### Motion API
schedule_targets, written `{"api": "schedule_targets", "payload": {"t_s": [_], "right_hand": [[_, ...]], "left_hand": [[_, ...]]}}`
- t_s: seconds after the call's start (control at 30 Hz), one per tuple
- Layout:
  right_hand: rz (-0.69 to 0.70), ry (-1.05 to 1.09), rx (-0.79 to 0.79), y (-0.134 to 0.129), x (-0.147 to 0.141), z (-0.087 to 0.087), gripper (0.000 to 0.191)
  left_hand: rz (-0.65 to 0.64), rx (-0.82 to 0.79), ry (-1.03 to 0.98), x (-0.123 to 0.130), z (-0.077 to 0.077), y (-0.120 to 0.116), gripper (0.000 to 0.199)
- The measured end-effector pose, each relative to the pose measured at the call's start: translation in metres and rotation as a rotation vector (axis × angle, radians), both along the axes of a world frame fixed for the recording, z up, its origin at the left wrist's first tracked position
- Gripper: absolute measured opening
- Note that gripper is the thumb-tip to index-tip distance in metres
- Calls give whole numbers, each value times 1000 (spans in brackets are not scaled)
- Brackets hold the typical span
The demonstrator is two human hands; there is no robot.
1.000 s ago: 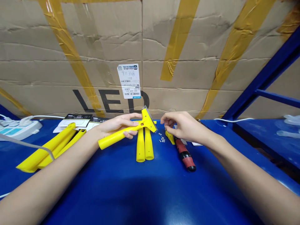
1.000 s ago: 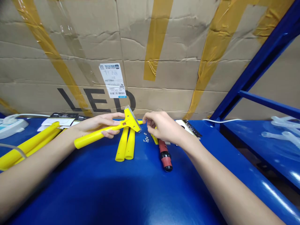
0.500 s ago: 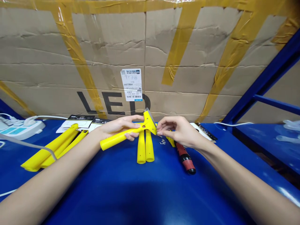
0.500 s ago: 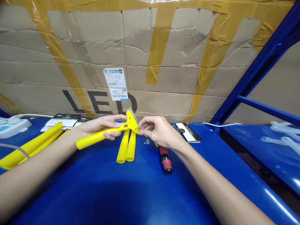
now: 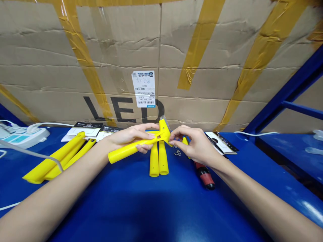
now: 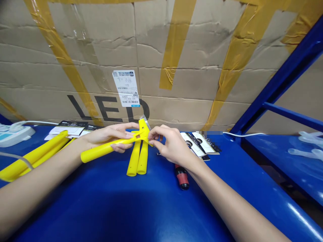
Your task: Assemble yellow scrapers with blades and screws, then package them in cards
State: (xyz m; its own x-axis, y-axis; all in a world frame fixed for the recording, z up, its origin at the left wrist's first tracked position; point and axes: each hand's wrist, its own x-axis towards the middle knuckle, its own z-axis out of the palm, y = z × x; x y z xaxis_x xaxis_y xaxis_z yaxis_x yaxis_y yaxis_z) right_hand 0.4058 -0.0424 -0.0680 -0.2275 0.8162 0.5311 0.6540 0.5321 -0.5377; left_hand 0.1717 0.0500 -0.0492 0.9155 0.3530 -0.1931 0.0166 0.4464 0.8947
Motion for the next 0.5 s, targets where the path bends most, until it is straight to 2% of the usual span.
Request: {"api": "schedule_targets", "payload": {"t_s": [0.27, 0.4, 0.5], "right_hand": [[-6, 50, -50, 4, 1, -3, 18], [-34, 251, -189, 9, 7, -6, 40], [-44, 287, -263, 10, 8, -7, 49]], "left_hand": [[-6, 40, 26, 1, 2, -5, 37], [-18, 82, 32, -1, 3, -7, 36], [-10, 96, 43, -1, 5, -8, 35]]}}
